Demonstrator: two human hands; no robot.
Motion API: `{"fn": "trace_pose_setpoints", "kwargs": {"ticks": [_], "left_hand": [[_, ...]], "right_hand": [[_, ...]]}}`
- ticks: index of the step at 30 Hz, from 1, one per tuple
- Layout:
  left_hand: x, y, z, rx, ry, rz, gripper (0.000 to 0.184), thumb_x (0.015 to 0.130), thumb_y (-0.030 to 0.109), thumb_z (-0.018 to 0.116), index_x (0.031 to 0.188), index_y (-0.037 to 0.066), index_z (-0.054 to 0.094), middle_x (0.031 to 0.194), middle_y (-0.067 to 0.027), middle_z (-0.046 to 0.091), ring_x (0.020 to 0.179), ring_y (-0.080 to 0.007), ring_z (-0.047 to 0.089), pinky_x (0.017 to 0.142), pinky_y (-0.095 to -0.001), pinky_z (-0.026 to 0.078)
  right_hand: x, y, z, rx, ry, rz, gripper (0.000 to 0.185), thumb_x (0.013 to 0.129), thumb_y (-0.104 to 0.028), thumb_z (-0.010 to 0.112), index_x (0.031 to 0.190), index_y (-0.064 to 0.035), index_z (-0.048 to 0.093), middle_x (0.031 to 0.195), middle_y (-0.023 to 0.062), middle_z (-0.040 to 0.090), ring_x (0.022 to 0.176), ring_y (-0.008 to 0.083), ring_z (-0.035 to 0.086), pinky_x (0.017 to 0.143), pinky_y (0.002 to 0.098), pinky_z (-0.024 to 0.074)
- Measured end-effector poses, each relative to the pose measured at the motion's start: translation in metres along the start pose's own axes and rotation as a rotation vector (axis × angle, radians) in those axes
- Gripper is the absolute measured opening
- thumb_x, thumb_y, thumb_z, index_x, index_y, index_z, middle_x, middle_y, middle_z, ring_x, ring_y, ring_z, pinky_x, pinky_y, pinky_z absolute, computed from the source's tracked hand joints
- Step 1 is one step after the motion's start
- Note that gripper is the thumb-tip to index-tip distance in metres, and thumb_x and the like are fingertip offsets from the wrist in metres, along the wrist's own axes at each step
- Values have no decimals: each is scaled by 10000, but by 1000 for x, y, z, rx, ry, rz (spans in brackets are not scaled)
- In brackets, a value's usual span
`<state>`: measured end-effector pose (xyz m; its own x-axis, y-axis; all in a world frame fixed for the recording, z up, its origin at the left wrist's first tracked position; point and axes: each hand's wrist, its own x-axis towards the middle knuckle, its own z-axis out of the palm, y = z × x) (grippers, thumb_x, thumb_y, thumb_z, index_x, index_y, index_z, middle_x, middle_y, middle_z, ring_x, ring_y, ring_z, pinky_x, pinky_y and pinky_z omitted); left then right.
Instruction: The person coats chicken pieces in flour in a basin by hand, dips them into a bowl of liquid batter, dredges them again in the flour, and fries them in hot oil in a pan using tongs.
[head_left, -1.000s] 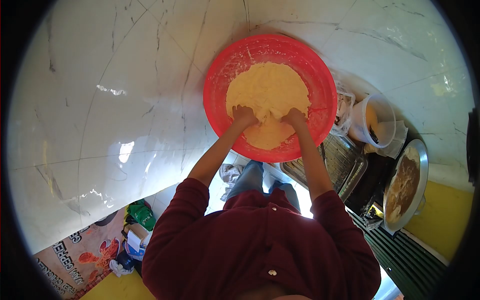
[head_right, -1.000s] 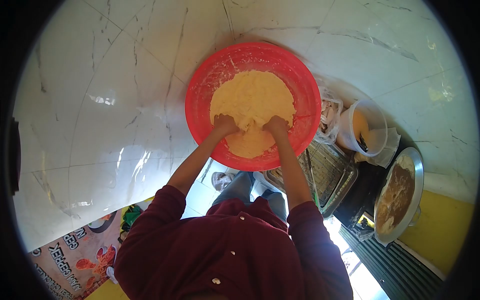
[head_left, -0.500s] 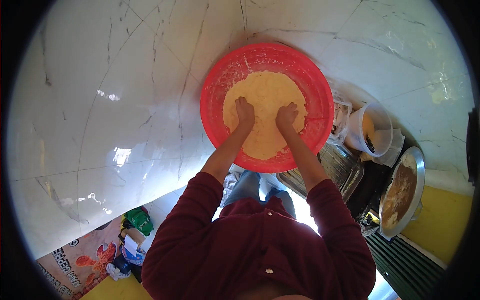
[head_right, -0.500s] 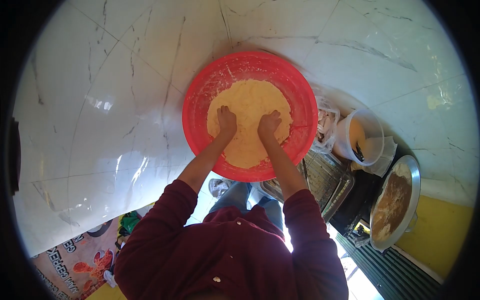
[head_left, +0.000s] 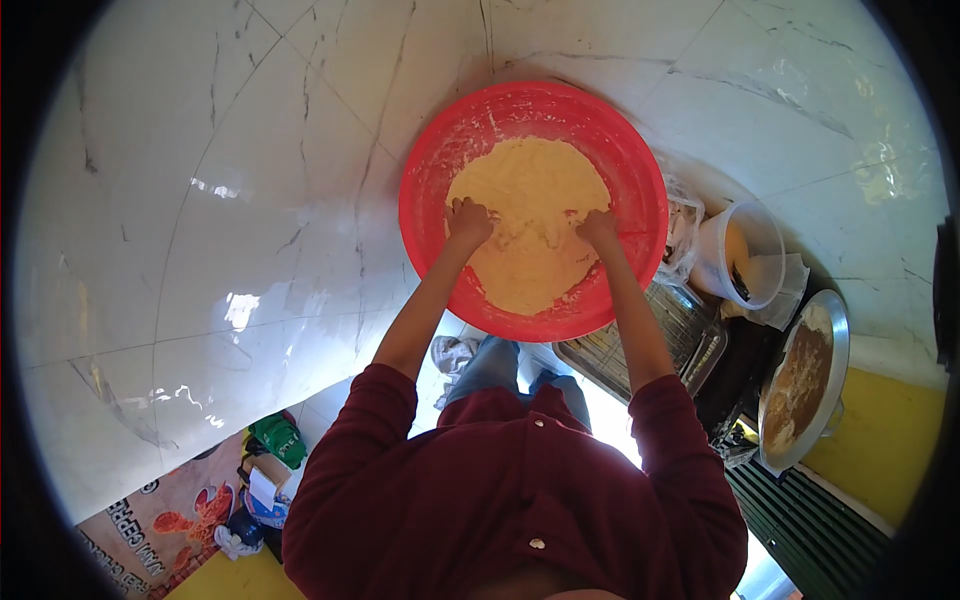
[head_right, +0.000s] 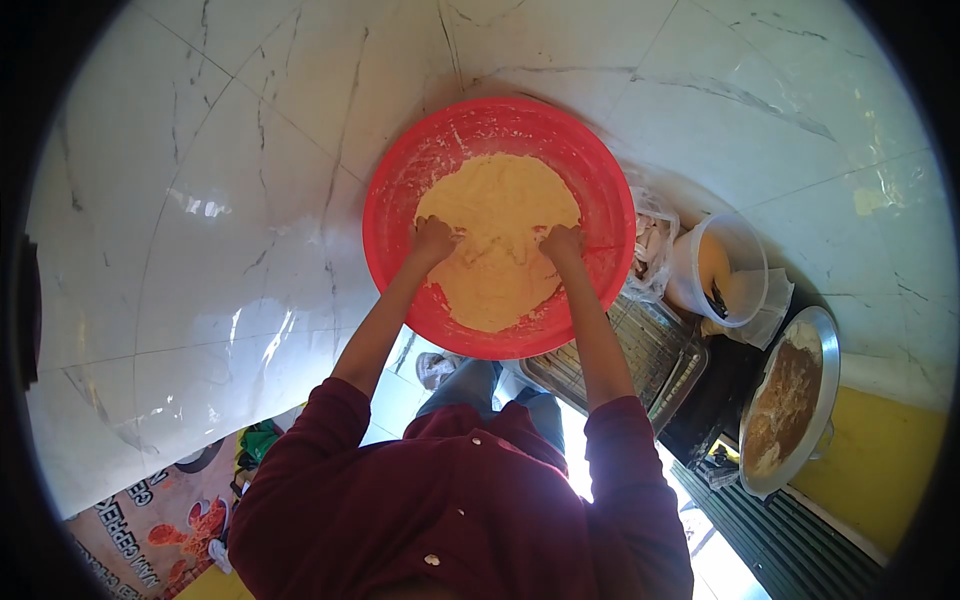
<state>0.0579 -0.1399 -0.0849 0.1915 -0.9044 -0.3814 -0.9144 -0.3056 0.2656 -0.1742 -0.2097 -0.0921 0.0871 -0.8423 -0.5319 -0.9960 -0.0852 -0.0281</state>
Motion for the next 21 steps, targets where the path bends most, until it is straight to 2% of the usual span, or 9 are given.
{"fn": "trace_pose_setpoints", "kwargs": {"ticks": [1,2,3,5,8,11,15,17,21], "left_hand": [[1,0,0,63,119,2,490,633,481,680,903,72,664,1016,-95,546,1072,-248,397,891,-380,269],[2,2,0,64,120,4,490,633,481,680,903,72,664,1016,-95,546,1072,-248,397,891,-380,269],[-3,13,-8,151,109,19,497,618,490,690,899,81,664,1001,-79,548,1051,-235,403,875,-366,272],[-10,30,-15,238,100,37,504,602,499,700,895,90,665,985,-64,550,1029,-222,410,859,-351,276],[-12,47,-10,334,79,104,486,606,507,698,844,85,672,949,-50,549,989,-212,427,818,-343,299],[0,53,13,442,82,147,468,581,478,716,853,99,671,936,-42,551,979,-202,426,827,-335,292],[0,48,17,455,119,158,380,612,407,704,846,110,673,955,-51,543,986,-200,423,843,-341,283],[-4,41,2,451,124,151,346,628,386,695,838,112,675,962,-57,540,989,-201,423,848,-344,283],[0,5,-17,441,181,-2,298,681,358,647,852,115,673,1001,-72,536,1018,-209,413,859,-349,281]], "right_hand": [[-11,-1,-3,55,127,38,364,692,-245,658,970,-15,606,1082,165,532,1026,321,488,855,405,430],[-19,-5,-5,110,254,77,387,687,-286,680,954,-16,605,1133,177,486,1078,323,443,887,420,408],[-21,-8,-2,110,255,79,387,687,-286,680,954,-16,605,1133,177,486,1078,323,443,887,420,408],[-24,-18,6,71,288,-25,441,666,-354,705,947,-29,607,1162,171,416,1124,318,358,891,447,377],[-42,-46,-6,30,228,-2,459,654,-363,712,965,-43,605,1106,141,439,1091,299,367,857,446,374],[-20,-55,20,-95,239,27,496,639,-379,719,983,-43,597,1115,134,439,1100,286,355,830,424,374],[-20,-49,16,-37,225,24,480,639,-368,717,975,-46,602,1134,135,442,1112,290,353,855,436,370],[-12,-33,9,126,247,79,346,616,-263,701,883,-51,641,1099,142,464,1053,298,396,850,414,374],[-6,1,-7,119,360,104,313,635,-235,680,876,-38,644,1107,153,470,1048,309,412,883,403,367]]}}
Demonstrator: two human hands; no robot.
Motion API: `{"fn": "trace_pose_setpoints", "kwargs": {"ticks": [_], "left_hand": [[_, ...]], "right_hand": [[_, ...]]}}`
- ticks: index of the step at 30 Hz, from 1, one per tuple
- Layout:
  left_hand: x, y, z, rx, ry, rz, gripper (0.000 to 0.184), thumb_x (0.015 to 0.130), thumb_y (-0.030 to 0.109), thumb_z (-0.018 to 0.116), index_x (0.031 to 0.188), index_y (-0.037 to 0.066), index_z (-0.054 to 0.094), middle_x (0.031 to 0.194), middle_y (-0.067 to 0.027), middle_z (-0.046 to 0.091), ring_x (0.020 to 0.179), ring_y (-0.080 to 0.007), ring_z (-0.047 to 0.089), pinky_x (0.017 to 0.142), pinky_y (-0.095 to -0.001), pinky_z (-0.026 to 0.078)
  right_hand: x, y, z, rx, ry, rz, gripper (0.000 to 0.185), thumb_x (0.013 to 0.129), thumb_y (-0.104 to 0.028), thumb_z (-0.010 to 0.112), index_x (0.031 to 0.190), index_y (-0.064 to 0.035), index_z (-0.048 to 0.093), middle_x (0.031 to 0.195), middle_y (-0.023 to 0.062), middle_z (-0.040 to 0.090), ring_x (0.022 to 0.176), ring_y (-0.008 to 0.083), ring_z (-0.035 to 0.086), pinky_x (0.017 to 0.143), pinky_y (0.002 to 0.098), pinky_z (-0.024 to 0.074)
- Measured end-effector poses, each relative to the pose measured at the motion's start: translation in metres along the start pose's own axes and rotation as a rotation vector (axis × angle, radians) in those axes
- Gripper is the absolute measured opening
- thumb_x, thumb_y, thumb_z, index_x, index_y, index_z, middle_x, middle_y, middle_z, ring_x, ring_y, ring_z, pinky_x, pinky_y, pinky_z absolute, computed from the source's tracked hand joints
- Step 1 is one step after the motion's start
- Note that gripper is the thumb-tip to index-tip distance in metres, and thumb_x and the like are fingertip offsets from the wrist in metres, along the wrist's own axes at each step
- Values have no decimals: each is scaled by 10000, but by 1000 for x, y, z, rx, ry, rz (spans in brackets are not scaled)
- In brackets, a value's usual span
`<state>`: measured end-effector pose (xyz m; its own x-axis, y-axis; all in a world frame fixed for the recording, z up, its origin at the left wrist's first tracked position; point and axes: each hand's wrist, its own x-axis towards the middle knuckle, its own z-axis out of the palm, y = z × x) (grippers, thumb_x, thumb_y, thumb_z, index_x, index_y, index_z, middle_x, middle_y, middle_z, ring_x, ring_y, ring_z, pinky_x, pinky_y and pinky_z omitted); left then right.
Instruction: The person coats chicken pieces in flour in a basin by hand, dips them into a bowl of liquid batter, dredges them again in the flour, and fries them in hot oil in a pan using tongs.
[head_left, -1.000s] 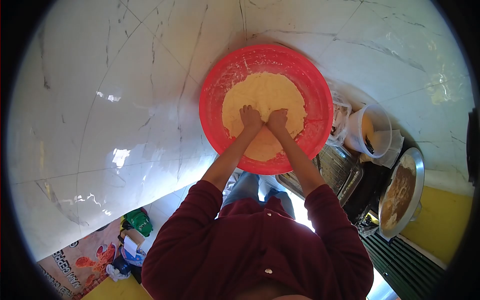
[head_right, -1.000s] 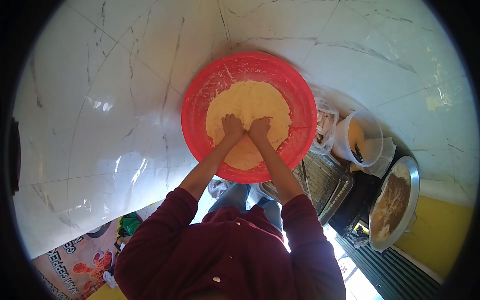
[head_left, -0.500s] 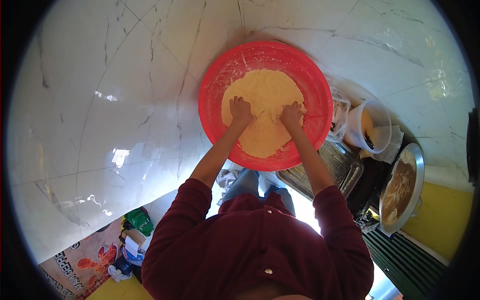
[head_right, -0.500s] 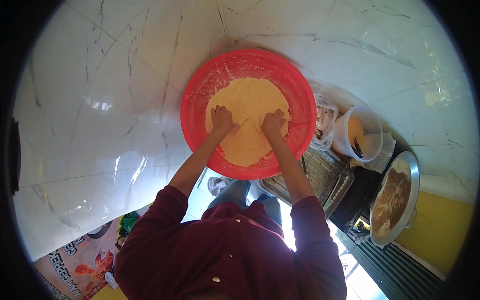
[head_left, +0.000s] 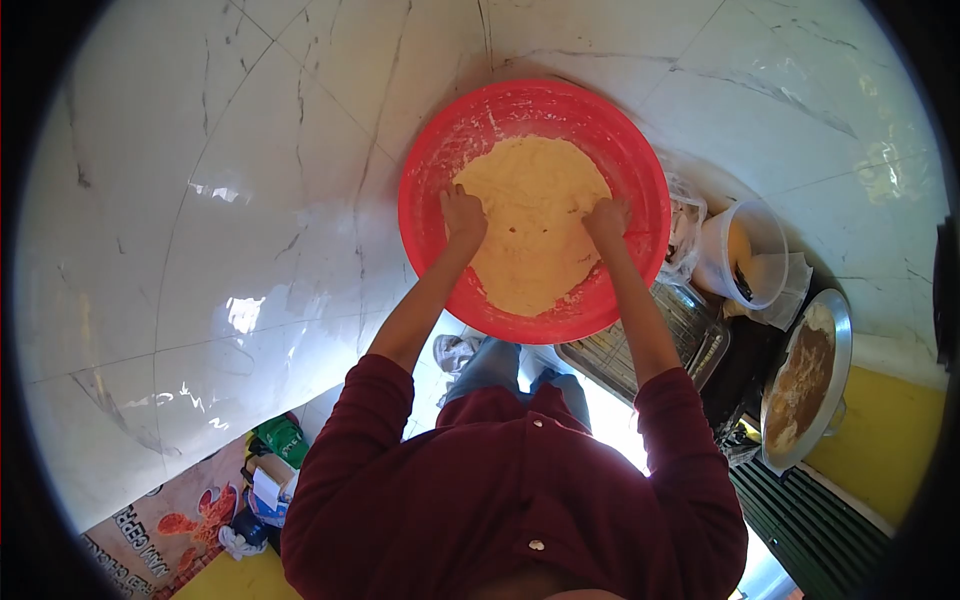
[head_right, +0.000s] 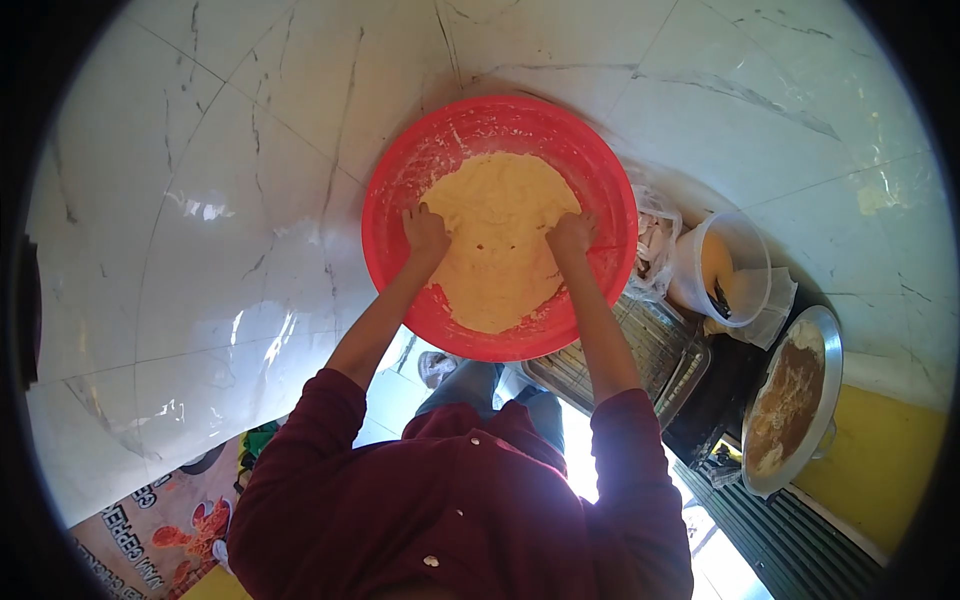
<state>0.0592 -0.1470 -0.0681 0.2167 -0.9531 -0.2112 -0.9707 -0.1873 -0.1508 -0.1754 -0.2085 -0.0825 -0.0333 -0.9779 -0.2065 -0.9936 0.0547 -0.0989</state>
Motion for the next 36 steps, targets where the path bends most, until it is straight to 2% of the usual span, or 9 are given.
{"fn": "trace_pose_setpoints", "kwargs": {"ticks": [5,14,16,19,20,22,24,27,36], "left_hand": [[13,15,37,155,68,-26,231,687,281,629,866,143,674,985,-40,547,999,-202,415,826,-325,278],[-15,68,23,-291,-115,0,377,668,355,672,913,69,666,1075,-94,535,1123,-265,386,906,-380,291],[-2,41,5,-672,-597,4,356,703,352,609,952,103,661,1112,-131,524,1179,-302,347,957,-429,228],[27,12,63,-879,-659,147,364,707,397,611,949,130,660,1104,-131,518,1145,-303,361,927,-449,255],[23,10,55,-879,-660,146,364,707,397,611,949,130,660,1104,-131,518,1145,-303,361,927,-449,255],[11,6,26,-406,-245,-34,410,712,436,604,935,96,658,1078,-125,524,1112,-304,368,906,-447,261],[10,9,23,-368,-173,-33,421,712,444,607,927,86,657,1058,-117,531,1097,-295,372,895,-434,264],[-1,25,3,-288,-112,-55,427,707,446,622,917,77,658,1043,-98,539,1084,-274,377,879,-403,267],[3,56,12,-127,-166,-105,463,651,490,665,921,114,660,1053,-59,542,1077,-229,385,868,-355,273]], "right_hand": [[7,3,57,-385,102,-56,202,715,-195,600,855,-62,658,1100,132,488,1022,268,422,823,352,375],[-30,-38,35,-110,-420,-195,343,687,-239,611,952,-21,620,1063,138,544,1054,286,446,850,376,375],[-16,-23,19,-53,-581,-222,371,680,-253,614,959,-9,613,1041,143,567,1047,290,470,863,385,375],[3,4,21,238,-776,-202,358,651,-213,673,966,-50,627,909,117,627,861,265,605,806,417,445],[24,18,66,80,-595,-209,349,659,-228,656,955,-46,625,975,145,597,949,293,547,826,412,418],[25,22,71,-77,-409,-214,341,668,-243,639,943,-43,622,1040,173,567,1038,321,488,846,408,391],[-13,3,5,40,-118,-50,300,671,-238,661,911,-60,634,1045,179,531,1054,325,449,834,417,383],[-23,-13,17,-92,8,-182,302,660,-258,690,883,-61,637,1044,156,484,1042,300,412,816,413,372],[-34,-56,22,-232,-76,-224,298,635,-282,699,866,-101,645,1058,91,463,1034,242,377,788,362,342]]}}
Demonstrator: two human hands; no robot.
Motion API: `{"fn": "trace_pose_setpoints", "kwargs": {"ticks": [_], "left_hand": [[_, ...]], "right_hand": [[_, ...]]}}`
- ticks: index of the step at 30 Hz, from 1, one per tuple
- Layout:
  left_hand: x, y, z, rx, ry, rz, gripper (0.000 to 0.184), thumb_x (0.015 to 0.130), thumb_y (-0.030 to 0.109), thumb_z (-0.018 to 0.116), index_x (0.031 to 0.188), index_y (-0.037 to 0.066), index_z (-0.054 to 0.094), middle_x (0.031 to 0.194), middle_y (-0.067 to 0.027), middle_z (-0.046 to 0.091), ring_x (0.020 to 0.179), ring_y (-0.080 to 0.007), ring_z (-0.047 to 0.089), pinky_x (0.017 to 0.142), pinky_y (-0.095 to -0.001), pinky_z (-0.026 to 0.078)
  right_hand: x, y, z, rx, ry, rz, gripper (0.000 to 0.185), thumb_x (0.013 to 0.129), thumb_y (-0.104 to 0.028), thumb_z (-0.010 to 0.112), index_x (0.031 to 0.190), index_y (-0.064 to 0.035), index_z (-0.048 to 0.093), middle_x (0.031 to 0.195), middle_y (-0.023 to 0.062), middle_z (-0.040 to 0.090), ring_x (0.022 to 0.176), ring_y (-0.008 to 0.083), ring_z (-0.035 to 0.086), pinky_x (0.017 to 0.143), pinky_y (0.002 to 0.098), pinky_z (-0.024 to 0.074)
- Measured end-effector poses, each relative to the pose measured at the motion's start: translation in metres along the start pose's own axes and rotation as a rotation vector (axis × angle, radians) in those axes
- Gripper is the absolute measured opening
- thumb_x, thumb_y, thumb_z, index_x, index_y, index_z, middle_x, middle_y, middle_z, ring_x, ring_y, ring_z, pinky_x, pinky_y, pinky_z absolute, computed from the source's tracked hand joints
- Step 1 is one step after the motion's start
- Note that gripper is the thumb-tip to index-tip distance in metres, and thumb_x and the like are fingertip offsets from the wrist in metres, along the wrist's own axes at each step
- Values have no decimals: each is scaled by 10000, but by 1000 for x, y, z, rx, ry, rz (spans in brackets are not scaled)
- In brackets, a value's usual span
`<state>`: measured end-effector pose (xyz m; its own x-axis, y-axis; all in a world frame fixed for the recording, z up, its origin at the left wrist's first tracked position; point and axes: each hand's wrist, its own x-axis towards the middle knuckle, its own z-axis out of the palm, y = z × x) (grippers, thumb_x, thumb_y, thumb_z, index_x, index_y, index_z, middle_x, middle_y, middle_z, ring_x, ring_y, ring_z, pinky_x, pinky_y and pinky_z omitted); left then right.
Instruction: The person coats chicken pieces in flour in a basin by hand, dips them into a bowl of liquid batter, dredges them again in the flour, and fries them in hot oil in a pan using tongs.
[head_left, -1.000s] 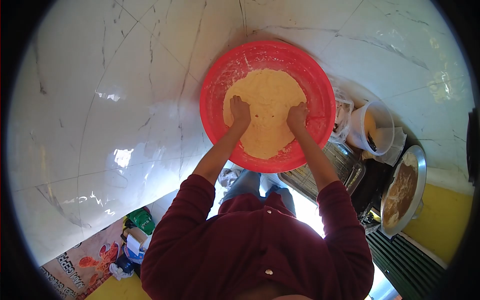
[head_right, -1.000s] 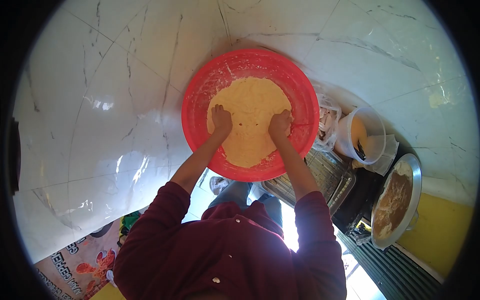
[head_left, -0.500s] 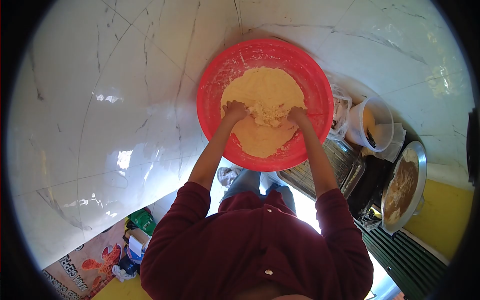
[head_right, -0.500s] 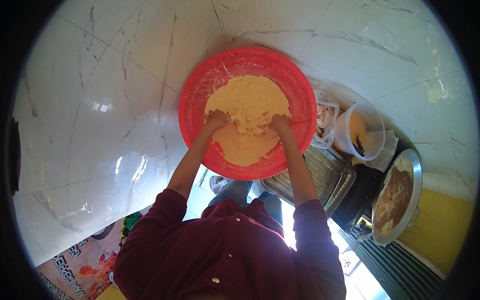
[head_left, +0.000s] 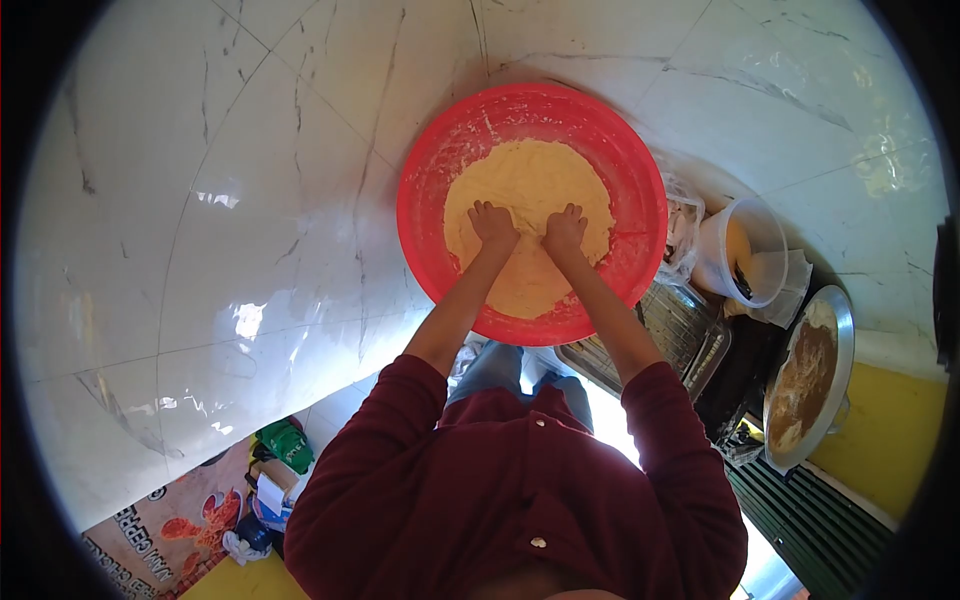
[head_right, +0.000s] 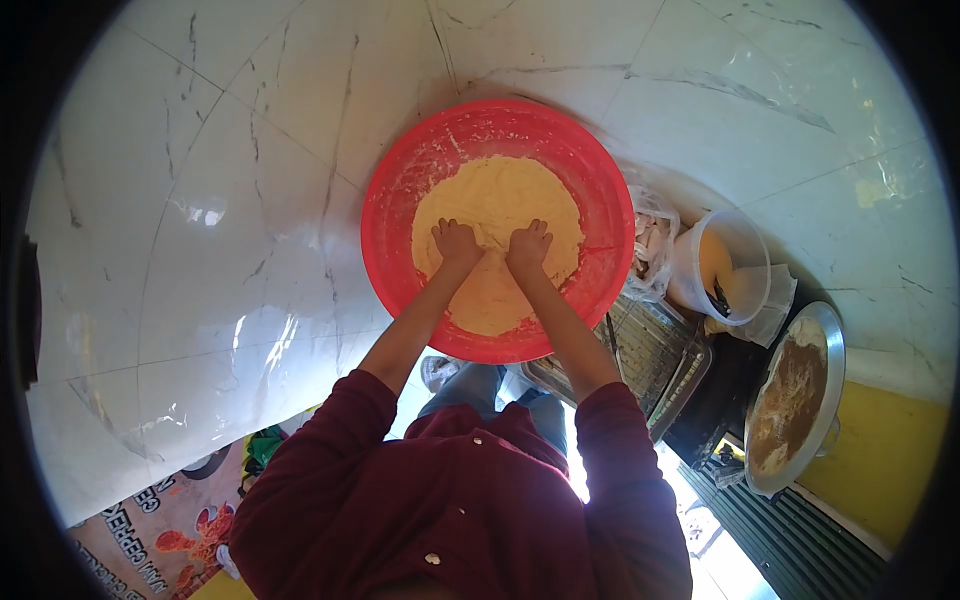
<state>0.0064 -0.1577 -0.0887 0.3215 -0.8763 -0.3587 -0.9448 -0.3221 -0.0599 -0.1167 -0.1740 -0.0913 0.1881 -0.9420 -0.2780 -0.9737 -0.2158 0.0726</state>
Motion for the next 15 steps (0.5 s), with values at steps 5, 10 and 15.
{"fn": "trace_pose_setpoints", "kwargs": {"ticks": [5,10,15], "left_hand": [[7,-37,-9,67,9,-47,426,634,456,689,911,134,661,1067,-50,536,1087,-219,377,885,-337,263],[1,-25,21,149,87,173,416,642,390,670,967,131,646,1100,-65,522,1115,-221,366,916,-357,250],[-28,7,37,15,-1,199,526,599,387,695,1025,88,619,1167,-109,487,1151,-272,357,938,-398,262]], "right_hand": [[12,38,2,4,41,51,360,600,-288,731,872,-72,637,1096,127,452,1082,282,374,836,395,364],[4,37,13,-38,-39,29,361,616,-256,713,910,-63,629,1100,140,461,1105,299,370,874,394,368],[-23,14,20,189,-293,0,304,665,-186,636,933,-43,623,1099,156,496,1028,307,442,805,453,404]]}}
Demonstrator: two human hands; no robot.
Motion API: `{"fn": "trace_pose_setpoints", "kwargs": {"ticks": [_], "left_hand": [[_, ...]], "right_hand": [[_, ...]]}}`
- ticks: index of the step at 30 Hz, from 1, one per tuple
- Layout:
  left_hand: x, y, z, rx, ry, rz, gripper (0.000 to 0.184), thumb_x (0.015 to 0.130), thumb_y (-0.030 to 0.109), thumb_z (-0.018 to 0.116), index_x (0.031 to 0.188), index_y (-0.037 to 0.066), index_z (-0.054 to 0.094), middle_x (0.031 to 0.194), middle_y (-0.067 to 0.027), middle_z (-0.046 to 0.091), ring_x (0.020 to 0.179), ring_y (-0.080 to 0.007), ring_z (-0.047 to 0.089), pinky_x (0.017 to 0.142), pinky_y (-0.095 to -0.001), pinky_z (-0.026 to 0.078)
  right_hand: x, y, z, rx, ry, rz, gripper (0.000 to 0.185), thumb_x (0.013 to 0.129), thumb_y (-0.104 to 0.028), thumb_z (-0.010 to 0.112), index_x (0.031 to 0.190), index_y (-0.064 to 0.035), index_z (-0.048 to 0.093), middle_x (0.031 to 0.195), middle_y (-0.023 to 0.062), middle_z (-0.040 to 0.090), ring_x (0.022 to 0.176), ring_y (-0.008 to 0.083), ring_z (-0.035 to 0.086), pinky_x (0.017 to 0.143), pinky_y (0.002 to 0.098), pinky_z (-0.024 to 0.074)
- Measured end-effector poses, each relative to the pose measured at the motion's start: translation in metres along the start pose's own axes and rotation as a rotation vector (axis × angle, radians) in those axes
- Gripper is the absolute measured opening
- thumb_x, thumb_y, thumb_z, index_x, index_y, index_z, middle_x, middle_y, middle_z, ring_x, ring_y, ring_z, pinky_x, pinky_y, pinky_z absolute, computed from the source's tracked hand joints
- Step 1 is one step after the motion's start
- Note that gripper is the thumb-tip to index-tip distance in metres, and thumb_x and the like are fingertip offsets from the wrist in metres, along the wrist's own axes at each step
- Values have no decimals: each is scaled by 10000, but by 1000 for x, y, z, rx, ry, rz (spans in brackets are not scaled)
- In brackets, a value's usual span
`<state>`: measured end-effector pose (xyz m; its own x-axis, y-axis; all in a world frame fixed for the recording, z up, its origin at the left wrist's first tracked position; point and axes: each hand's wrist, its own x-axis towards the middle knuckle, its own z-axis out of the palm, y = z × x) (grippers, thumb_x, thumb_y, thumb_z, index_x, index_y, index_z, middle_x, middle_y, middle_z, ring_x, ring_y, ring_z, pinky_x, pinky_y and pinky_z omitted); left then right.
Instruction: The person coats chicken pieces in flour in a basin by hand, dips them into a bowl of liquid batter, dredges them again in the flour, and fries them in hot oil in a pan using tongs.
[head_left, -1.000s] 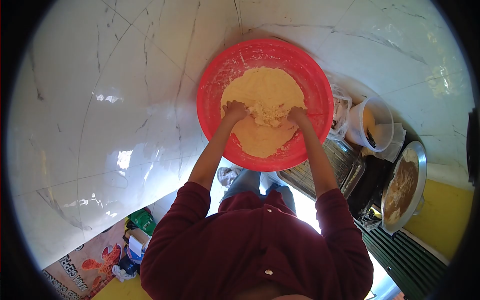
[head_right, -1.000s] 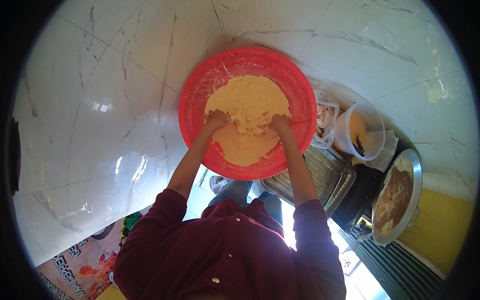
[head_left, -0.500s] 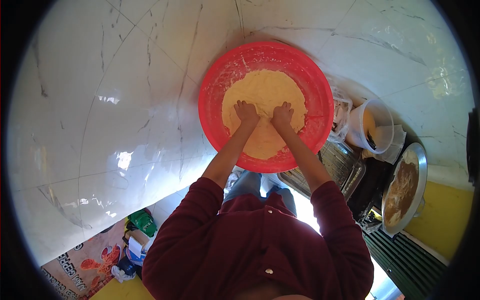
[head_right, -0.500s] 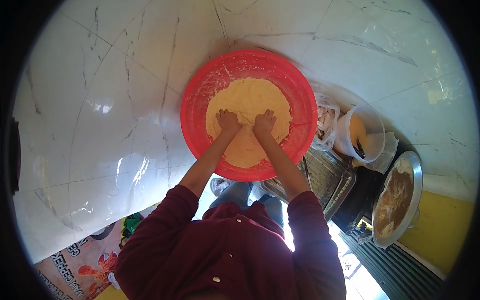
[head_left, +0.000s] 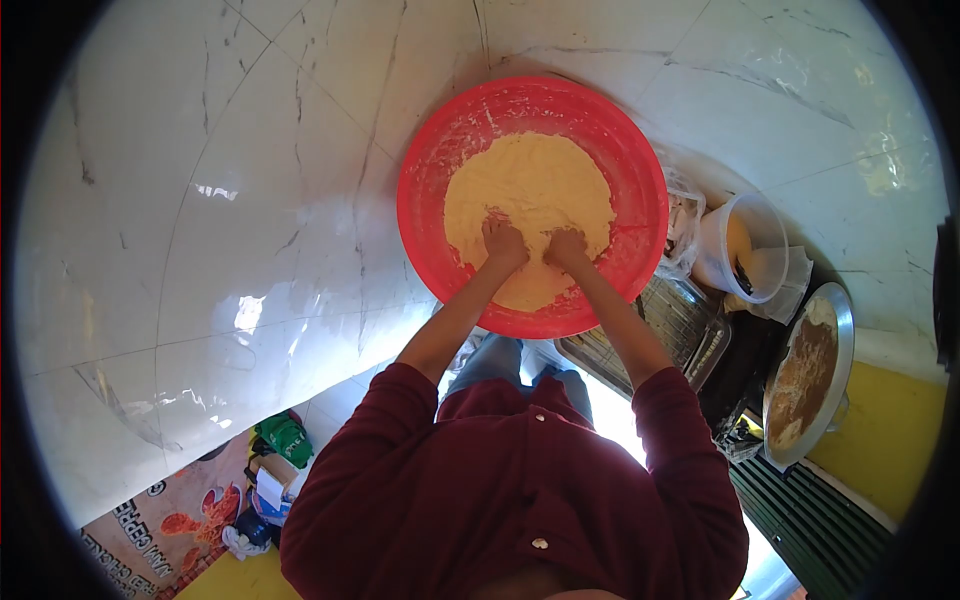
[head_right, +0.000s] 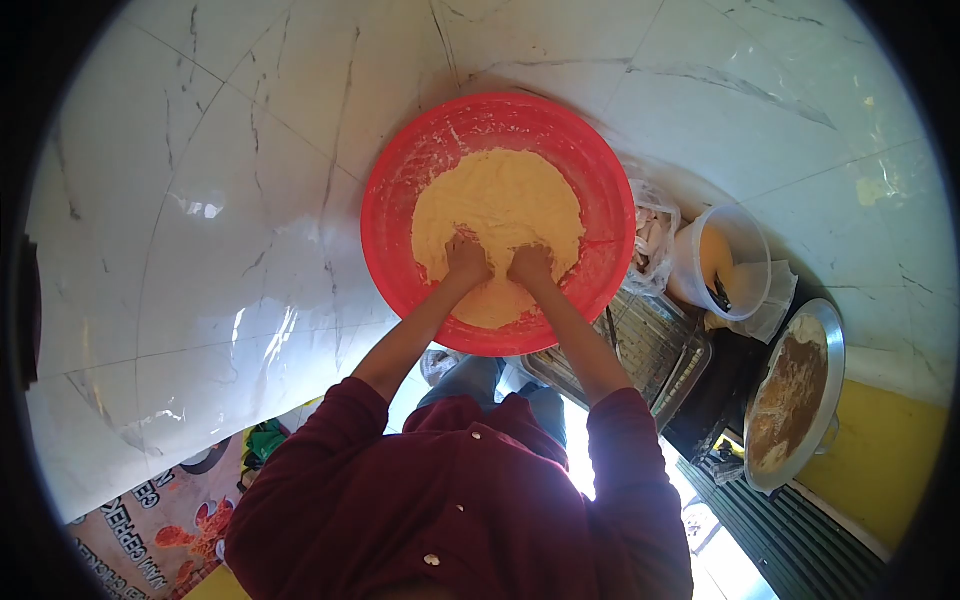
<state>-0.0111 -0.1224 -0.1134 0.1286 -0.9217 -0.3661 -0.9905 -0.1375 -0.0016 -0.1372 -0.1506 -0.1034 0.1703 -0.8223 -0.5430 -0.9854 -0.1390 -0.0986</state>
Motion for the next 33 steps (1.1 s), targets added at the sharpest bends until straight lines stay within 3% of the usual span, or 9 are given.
{"fn": "trace_pose_setpoints", "kwargs": {"ticks": [1,3,8,10,12,13,15,21,33], "left_hand": [[0,2,2,-10,-87,-11,537,598,392,696,1027,79,616,1187,-114,475,1149,-282,365,926,-401,285],[3,-5,1,-72,-122,-18,532,604,406,688,1016,76,621,1150,-125,505,1117,-275,405,895,-398,321],[20,-57,-20,-532,-543,30,453,691,335,624,1056,68,605,1213,-98,483,1166,-330,347,900,-500,293],[37,-80,10,-1120,-543,243,361,713,332,613,1004,119,642,1196,-74,503,1099,-330,396,838,-517,326],[27,-77,-14,-843,-352,87,330,718,324,617,973,118,653,1165,-70,517,1078,-313,403,834,-494,330],[21,-75,-28,-560,-162,-61,300,722,317,621,942,117,663,1135,-66,531,1058,-296,410,831,-471,334],[8,-62,-46,-506,-99,-103,314,708,328,640,921,98,664,1107,-70,535,1056,-290,406,839,-446,326],[10,-27,-40,-205,109,-147,366,644,367,707,867,80,668,1019,-75,543,1062,-266,392,852,-378,292],[18,-18,-43,-35,88,-113,351,611,367,724,847,113,671,986,-57,550,1013,-223,411,821,-344,290]], "right_hand": [[5,2,-3,-1,0,0,304,665,-186,636,933,-43,623,1099,156,496,1028,307,442,805,453,404],[18,10,-18,152,-456,-90,366,678,-195,634,1006,-40,588,1073,150,545,983,315,509,733,498,447],[3,32,-53,668,-455,-68,356,692,-233,635,956,4,599,853,140,619,780,267,620,546,351,507],[29,51,-44,741,-454,-85,330,706,-228,628,955,-12,607,863,128,623,797,262,622,547,353,506],[95,83,12,-384,26,-420,298,726,-250,631,965,-74,625,822,98,624,748,260,616,596,374,501],[82,77,-1,-384,24,-419,298,726,-250,631,965,-74,625,822,98,624,748,260,616,596,374,501],[33,44,-53,24,17,23,314,725,-314,644,972,-121,633,970,113,585,881,273,568,742,426,467],[12,-4,-44,246,123,148,484,727,-422,640,1027,-45,593,1200,202,411,1143,351,340,907,481,327],[14,-10,-42,-63,271,205,312,648,-265,686,897,-81,644,1089,149,479,1059,286,377,834,410,330]]}}
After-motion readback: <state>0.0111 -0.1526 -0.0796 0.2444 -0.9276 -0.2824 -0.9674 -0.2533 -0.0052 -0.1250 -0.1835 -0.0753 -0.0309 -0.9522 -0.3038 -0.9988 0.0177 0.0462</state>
